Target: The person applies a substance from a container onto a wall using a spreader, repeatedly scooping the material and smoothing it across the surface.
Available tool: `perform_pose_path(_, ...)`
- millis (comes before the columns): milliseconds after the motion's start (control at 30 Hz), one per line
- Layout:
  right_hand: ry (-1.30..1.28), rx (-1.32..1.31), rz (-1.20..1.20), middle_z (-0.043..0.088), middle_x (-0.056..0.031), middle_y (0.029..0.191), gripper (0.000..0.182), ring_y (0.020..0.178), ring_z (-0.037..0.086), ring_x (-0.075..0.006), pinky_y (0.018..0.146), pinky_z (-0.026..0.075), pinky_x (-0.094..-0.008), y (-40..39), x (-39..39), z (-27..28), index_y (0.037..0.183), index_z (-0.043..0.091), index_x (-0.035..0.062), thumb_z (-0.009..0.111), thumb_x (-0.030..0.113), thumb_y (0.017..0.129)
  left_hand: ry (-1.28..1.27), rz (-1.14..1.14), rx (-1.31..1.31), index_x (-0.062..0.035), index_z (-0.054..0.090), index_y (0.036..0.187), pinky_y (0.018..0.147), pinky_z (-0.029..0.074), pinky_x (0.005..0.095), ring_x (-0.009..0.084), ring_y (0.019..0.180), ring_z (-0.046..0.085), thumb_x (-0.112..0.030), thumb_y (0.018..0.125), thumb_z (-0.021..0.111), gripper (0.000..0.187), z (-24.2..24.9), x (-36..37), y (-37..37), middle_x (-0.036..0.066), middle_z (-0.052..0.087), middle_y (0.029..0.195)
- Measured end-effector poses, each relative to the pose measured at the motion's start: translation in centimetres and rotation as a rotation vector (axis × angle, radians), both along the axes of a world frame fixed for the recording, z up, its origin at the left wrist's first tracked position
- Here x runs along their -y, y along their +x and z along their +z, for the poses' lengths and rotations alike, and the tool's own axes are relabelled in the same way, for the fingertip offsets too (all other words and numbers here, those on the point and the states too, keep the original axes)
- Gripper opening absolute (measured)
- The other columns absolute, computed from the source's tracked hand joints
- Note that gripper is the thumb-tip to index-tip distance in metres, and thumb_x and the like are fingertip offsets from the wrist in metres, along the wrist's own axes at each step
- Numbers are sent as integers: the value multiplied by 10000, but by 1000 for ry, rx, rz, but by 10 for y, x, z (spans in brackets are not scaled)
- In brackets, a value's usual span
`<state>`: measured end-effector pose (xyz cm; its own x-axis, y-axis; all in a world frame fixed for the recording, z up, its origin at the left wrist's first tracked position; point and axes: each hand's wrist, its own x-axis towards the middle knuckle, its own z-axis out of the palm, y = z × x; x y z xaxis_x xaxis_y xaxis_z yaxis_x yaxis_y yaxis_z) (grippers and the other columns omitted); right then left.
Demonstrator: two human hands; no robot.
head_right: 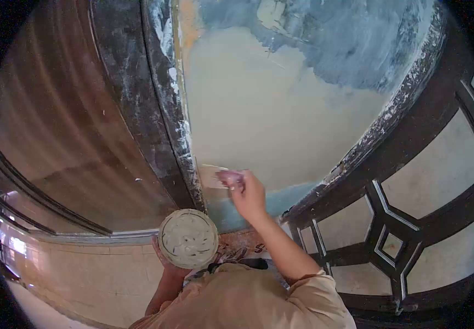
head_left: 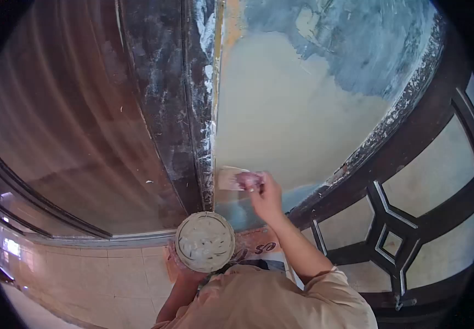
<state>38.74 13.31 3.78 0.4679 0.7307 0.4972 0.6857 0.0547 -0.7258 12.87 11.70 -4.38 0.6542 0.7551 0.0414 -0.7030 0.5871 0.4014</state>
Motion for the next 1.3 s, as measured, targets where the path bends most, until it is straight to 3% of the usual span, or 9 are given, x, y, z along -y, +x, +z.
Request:
perform_pose_path(233,177,-247,-283,645,-139,892,288,729,627,-216,616,497,-332,86,15,-61,1040,551,2,620,265,946,-87,103,-44,-242,275,1517,1106,289,606,372,1378,331,-803,853,183,874,-19,0,-5,98,298,1547)
perform_pose_path(300,175,-384,-344,645,-122,891,298,725,622,-185,590,496,-316,103,47,-77,1059,545,6,619,274,951,691,224,-931,-109,185,1526,1185,39,497,285,1439,239,-562,896,505,840,-27,2,-19,107,271,1559)
perform_pose_path(400,162,-628,-433,643,-95,907,318,736,624,-158,561,494,-291,105,61,-78,1100,528,8,615,278,957,417,208,-671,-154,220,1523,1160,126,536,317,1415,275,-653,884,375,825,-23,1,-12,101,282,1554)
perform_pose_path(633,74,142,-37,623,-147,753,231,688,645,-218,571,489,-355,9,2,34,966,538,9,667,191,906,-95,9,17,-211,261,1521,1139,224,584,357,1395,303,-778,876,165,864,-22,-3,1,90,291,1552)
perform_pose_path(700,60,143,-32,610,-171,728,236,688,652,-254,597,491,-379,9,-6,48,934,539,3,677,191,894,890,158,-1016,-200,251,1524,1167,140,569,351,1412,274,-800,854,208,900,-15,3,-2,76,269,1564)
perform_pose_path(767,17,52,-151,629,-216,869,252,797,616,-429,681,499,-460,19,-7,60,989,559,11,666,209,876,732,144,-851,-199,243,1525,1170,116,566,345,1414,273,-797,842,254,908,-5,3,-1,79,263,1566)
perform_pose_path(933,172,-115,-458,659,-193,1046,369,950,652,-305,825,495,-386,160,50,-16,1129,539,-30,650,245,909,36,94,-199,-193,210,1529,1180,21,552,319,1422,268,-785,798,435,967,-4,7,5,89,238,1573)
perform_pose_path(1100,184,-630,-433,625,-76,1045,365,785,632,-132,687,511,-264,162,89,-57,1249,490,45,597,240,960,1403,500,-1303,-158,210,1531,1180,-22,517,264,1443,230,-627,918,409,797,-22,6,-11,59,260,1567)
perform_pose_path(1300,16,-88,-218,661,-167,887,394,771,669,-269,670,523,-378,100,32,4,1140,503,-32,665,241,907,1022,370,-628,-162,174,1521,1187,46,514,274,1408,296,-603,886,466,827,2,6,25,92,334,1520)
